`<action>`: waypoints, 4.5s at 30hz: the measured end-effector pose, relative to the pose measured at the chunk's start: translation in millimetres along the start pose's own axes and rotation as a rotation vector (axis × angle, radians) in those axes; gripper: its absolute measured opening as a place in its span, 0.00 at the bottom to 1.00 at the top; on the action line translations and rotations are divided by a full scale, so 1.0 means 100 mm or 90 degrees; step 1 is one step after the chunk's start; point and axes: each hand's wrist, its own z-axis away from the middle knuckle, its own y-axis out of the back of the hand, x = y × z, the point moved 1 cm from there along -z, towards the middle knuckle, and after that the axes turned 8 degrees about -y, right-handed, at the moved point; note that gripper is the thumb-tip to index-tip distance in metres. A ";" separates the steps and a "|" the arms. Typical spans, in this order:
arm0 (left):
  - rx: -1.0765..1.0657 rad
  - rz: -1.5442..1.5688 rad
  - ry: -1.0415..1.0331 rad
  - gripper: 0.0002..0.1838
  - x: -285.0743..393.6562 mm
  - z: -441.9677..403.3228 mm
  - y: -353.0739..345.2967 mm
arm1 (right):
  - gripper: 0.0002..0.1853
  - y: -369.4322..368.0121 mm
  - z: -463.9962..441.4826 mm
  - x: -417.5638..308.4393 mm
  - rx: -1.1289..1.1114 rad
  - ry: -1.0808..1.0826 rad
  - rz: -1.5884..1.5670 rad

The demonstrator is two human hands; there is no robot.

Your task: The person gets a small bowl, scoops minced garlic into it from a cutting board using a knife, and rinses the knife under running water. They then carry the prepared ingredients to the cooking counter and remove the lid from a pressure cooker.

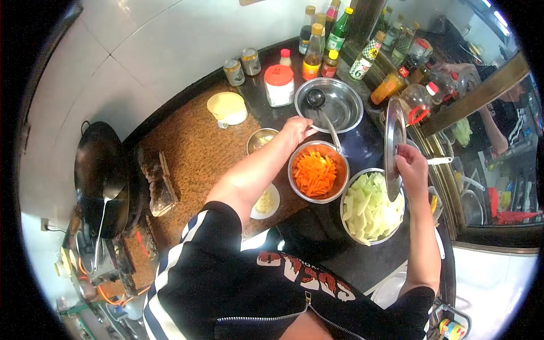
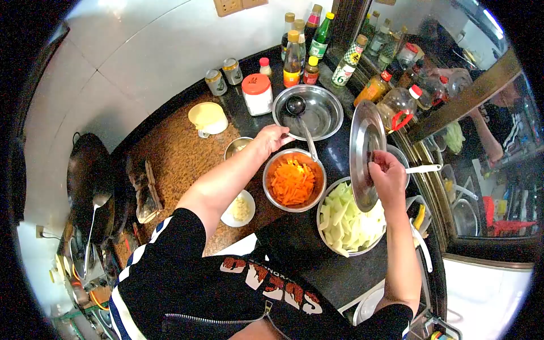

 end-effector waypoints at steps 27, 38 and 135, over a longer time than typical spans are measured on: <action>-0.109 -0.277 -0.230 0.10 0.12 0.69 0.19 | 0.11 -0.79 -1.02 0.15 0.029 0.159 0.357; -0.092 -0.196 -0.208 0.09 0.29 2.28 1.45 | 0.07 -1.67 -1.75 0.44 0.008 0.224 0.552; 0.005 0.366 -0.344 0.24 0.37 6.04 4.29 | 0.11 -4.14 4.34 -0.80 -0.871 0.035 0.042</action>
